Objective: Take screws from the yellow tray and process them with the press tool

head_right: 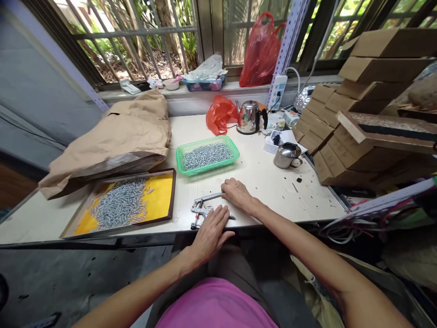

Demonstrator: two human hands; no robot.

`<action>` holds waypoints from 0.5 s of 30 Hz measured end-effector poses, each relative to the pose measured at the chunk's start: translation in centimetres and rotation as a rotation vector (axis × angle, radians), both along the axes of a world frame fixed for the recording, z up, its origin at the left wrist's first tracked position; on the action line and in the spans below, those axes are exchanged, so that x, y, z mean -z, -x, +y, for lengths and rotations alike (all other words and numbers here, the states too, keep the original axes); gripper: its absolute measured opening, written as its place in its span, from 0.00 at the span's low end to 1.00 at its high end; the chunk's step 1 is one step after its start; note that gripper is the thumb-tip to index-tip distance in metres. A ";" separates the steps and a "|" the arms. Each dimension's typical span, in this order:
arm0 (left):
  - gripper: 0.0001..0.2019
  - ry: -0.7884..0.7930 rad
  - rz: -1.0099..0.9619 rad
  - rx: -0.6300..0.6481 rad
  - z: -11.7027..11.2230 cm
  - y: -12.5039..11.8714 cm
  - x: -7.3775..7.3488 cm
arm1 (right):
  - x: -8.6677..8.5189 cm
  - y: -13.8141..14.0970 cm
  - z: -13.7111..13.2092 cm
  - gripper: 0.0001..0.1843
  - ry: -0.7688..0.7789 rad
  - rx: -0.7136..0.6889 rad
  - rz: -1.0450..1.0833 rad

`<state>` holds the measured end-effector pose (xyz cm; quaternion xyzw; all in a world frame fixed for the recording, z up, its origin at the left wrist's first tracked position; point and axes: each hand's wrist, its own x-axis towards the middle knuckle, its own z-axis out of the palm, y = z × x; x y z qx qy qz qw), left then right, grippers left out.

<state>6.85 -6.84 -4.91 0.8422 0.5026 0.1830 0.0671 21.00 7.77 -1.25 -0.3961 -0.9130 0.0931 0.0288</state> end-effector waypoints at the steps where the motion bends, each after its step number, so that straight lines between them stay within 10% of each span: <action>1: 0.25 0.017 -0.013 0.008 -0.1 0.0 -0.1 | 0.0 0.5 0.1 0.07 -0.022 0.014 -0.030; 7: 0.29 0.056 -0.053 0.051 -0.1 0.8 -0.7 | -1.0 3.3 -0.2 0.09 -0.110 0.048 -0.076; 15: 0.30 0.192 -0.091 0.054 -1.0 0.7 0.8 | -1.8 9.1 -5.6 0.07 -0.133 -0.599 -0.036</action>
